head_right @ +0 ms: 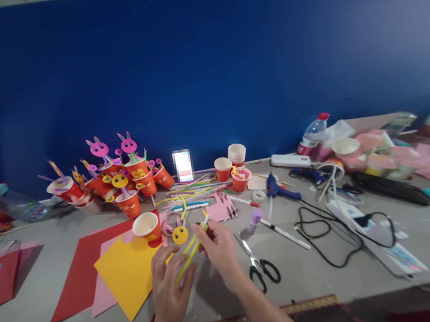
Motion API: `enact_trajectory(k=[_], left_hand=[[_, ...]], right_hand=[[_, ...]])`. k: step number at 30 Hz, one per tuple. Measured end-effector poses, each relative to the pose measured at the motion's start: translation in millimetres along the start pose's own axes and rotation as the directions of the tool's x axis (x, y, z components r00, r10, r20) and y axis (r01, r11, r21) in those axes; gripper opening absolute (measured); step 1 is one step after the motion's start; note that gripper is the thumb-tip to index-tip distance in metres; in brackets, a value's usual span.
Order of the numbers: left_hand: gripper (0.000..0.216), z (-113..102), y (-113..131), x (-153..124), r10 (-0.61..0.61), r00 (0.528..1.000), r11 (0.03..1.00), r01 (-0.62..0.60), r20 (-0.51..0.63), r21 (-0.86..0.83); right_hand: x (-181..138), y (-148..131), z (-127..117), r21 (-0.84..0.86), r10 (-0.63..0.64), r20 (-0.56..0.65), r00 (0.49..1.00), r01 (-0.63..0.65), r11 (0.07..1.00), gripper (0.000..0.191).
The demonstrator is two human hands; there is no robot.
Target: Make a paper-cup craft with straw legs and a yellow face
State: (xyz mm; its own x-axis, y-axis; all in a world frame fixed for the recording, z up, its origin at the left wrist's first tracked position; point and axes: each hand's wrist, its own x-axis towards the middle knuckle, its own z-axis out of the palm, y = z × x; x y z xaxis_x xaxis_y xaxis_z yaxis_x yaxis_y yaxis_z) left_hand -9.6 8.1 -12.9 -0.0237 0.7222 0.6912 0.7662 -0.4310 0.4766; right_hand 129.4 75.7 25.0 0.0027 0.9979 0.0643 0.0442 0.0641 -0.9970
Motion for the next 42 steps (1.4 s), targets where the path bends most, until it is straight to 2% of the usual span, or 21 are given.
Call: enact_trajectory(k=[5, 11, 23, 27, 34, 42], left_hand=[[0.012, 0.6, -1.6, 3.0, 0.004, 0.999, 0.999, -0.005, -0.035, -0.039], [0.014, -0.3, -1.4, 5.2, 0.030, 0.999, 0.999, -0.032, -0.037, -0.037], [0.013, 5.8, -6.5, -2.6, 0.029, 0.983, 0.996, -0.044, -0.179, -0.077], [0.015, 5.9, -7.5, -1.5, 0.047, 0.988, 0.993, -0.062, -0.147, -0.100], [0.016, 6.1, -3.1, 3.0, 0.010, 0.989, 0.989, -0.031, -0.145, -0.141], [0.013, 4.3, -5.4, 2.0, -0.009, 0.996, 0.996, 0.002, -0.083, -0.086]], right_hand=[[-0.6, 1.8, 1.4, 0.030, 0.010, -0.012, 1.000, -0.010, 1.000, 0.048], [0.0, 2.2, 0.8, 0.049, 0.013, -0.010, 1.000, -0.012, 0.999, 0.047], [-3.2, 2.3, 4.2, 0.062, 0.000, -0.054, 0.999, 0.003, 0.998, 0.045], [-5.3, 1.5, 5.4, 0.028, -0.022, -0.091, 0.996, 0.025, 0.999, 0.044], [-7.4, 2.2, 8.2, -0.005, -0.073, -0.107, 0.992, 0.073, 0.997, 0.043], [-6.6, 0.3, 6.1, -0.011, -0.063, -0.114, 0.991, 0.063, 0.998, 0.044]])
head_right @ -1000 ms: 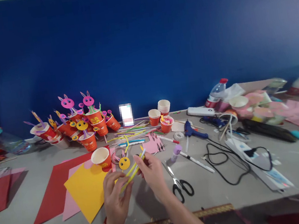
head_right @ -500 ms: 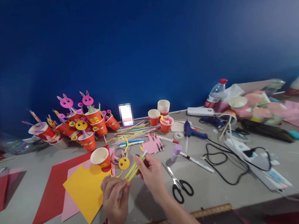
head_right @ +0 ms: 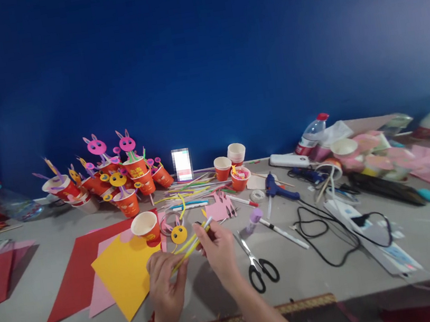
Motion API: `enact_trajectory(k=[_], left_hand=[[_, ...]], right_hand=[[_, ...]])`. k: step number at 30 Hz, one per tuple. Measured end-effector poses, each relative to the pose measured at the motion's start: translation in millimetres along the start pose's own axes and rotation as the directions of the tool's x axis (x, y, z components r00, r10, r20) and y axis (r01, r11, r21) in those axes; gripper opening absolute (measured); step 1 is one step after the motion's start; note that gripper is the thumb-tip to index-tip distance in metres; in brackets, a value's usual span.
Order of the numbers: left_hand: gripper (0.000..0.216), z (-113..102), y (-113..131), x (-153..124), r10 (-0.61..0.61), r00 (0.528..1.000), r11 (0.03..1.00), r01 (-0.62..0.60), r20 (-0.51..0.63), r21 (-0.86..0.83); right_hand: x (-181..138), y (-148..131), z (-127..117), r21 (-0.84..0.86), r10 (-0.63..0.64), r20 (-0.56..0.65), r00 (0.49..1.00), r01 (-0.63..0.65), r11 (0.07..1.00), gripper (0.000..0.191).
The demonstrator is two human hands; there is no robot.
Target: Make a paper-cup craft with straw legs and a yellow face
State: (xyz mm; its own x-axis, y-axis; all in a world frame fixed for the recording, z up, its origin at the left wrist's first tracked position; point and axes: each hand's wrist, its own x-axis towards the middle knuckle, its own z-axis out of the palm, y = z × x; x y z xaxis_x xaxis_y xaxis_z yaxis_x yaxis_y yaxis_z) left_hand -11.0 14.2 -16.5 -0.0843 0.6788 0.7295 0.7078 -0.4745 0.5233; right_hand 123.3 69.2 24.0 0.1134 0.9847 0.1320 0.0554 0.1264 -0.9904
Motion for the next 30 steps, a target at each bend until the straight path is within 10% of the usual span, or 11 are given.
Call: enact_trajectory(k=[30], left_hand=[[0.015, -0.8, 4.0, -4.8, -0.007, 1.000, 1.000, 0.007, 0.022, -0.022]], right_hand=[[1.6, 5.7, -2.0, 0.019, 0.010, -0.031, 0.999, -0.009, 1.000, 0.047]])
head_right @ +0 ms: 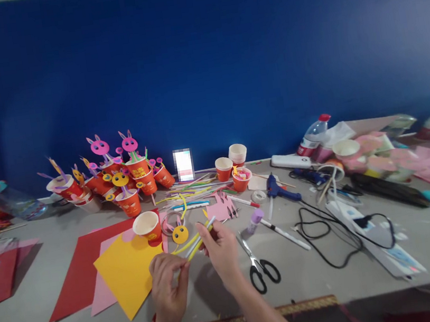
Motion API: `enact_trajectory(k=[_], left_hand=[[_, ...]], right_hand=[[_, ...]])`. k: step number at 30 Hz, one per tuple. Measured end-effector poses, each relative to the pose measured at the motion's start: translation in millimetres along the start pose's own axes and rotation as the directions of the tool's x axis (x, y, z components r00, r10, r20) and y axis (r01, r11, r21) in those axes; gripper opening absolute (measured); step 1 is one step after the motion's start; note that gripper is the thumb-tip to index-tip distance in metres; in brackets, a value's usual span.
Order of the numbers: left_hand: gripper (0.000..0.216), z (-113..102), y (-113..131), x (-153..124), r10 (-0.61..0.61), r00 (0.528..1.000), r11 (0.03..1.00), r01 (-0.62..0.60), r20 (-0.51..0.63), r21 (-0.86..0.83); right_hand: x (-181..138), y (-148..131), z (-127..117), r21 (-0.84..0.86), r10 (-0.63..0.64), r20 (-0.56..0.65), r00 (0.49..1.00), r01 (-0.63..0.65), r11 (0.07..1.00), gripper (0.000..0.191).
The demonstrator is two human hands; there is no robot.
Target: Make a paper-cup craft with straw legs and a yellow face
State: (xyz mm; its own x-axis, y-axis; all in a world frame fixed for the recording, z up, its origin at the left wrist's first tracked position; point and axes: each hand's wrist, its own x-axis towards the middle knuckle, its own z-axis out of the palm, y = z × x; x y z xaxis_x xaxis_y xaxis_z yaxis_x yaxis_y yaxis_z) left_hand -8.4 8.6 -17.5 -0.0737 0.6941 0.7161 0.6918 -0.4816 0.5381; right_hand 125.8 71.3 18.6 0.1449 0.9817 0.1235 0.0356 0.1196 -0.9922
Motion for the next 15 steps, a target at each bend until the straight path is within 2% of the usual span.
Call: enact_trajectory(k=[4, 5, 6, 8, 10, 12, 15], left_hand=[[0.010, -9, -5, 0, -0.024, 0.998, 1.000, 0.025, 0.065, -0.013], [0.017, -14, -11, 3, -0.035, 0.998, 0.999, 0.036, 0.058, -0.014], [0.026, -19, -18, 7, -0.068, 0.998, 0.998, 0.068, 0.017, -0.011], [0.036, -31, -39, 20, -0.142, 0.980, 0.989, 0.146, -0.138, 0.024], [0.059, -40, -65, 34, -0.237, 0.950, 0.967, 0.251, -0.203, 0.047], [0.076, -44, -90, 47, -0.342, 0.933, 0.936, 0.349, -0.115, 0.043], [0.079, -42, -115, 58, -0.470, 0.877, 0.882, 0.472, 0.103, 0.009]], right_hand=[[3, 1, -5, -0.014, -0.014, -0.002, 1.000, 0.014, 1.000, 0.047], [5, 2, -7, -0.007, -0.009, 0.001, 1.000, 0.009, 1.000, 0.047], [7, 2, -10, 0.005, -0.001, 0.003, 1.000, 0.001, 1.000, 0.046], [11, 3, -15, 0.037, 0.017, 0.013, 1.000, -0.017, 0.999, 0.045], [14, 4, -19, 0.060, 0.031, 0.030, 0.999, -0.032, 0.998, 0.046], [15, 5, -21, 0.073, 0.042, 0.041, 0.998, -0.045, 0.996, 0.047], [16, 6, -23, 0.090, 0.060, 0.061, 0.996, -0.065, 0.994, 0.048]])
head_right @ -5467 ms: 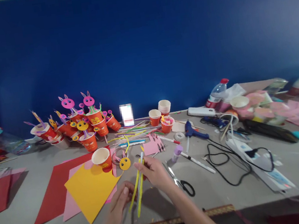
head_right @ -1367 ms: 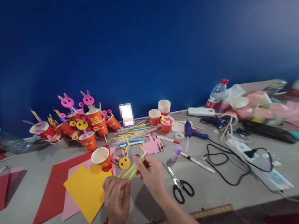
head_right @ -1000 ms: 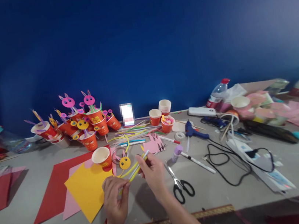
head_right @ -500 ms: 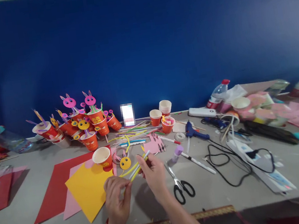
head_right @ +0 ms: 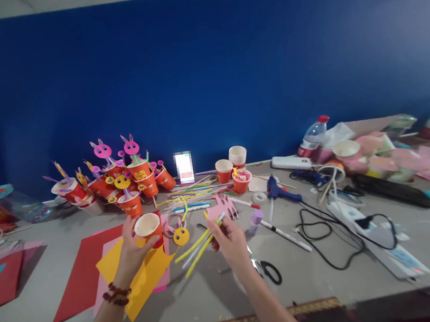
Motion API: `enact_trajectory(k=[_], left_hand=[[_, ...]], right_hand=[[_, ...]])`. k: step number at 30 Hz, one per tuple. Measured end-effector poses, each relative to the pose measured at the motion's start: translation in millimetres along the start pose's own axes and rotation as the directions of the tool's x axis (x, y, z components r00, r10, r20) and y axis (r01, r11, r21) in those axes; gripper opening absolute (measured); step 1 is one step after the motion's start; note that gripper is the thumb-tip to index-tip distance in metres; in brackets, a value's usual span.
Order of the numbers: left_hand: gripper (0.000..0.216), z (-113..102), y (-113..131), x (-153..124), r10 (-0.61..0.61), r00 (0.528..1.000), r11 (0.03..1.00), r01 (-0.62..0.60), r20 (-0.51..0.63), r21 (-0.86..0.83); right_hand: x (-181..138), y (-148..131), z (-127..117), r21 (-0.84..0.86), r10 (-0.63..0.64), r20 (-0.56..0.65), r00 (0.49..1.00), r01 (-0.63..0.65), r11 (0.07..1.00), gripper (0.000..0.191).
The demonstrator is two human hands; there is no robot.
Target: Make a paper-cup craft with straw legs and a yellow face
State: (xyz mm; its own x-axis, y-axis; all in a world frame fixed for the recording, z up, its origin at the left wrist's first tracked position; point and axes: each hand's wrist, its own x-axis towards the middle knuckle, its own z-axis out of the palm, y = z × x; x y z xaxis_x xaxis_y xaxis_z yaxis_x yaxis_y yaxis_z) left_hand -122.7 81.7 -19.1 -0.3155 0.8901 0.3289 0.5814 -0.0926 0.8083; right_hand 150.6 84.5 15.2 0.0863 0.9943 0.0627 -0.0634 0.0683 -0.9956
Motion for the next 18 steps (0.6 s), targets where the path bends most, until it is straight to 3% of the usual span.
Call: enact_trajectory(k=[2, 4, 8, 13, 18], left_hand=[[0.067, 2, -3, 5, -0.045, 0.992, 0.998, 0.049, 0.118, -0.031], [0.059, 1, -1, 4, -0.034, 0.988, 0.998, 0.040, 0.150, -0.041], [0.060, -9, 17, -13, 0.172, 0.973, 0.985, -0.172, 0.154, -0.010], [0.062, -12, 51, -42, 0.426, 0.862, 0.905, -0.397, 0.277, -0.154], [0.063, 1, 68, -56, 0.471, 0.822, 0.877, -0.398, 0.320, -0.267]], right_hand=[[1, 0, -1, 0.012, 0.010, 0.029, 1.000, -0.010, 1.000, 0.048], [1, -3, -3, 0.026, 0.017, 0.067, 0.998, -0.019, 1.000, 0.048], [0, -18, -16, 0.069, -0.018, 0.081, 0.997, 0.012, 0.998, 0.043], [-18, -54, -30, 0.151, -0.274, -0.033, 0.961, 0.276, 0.949, 0.022], [-30, -75, -18, -0.049, -0.428, 0.166, 0.888, 0.441, 0.896, 0.015]])
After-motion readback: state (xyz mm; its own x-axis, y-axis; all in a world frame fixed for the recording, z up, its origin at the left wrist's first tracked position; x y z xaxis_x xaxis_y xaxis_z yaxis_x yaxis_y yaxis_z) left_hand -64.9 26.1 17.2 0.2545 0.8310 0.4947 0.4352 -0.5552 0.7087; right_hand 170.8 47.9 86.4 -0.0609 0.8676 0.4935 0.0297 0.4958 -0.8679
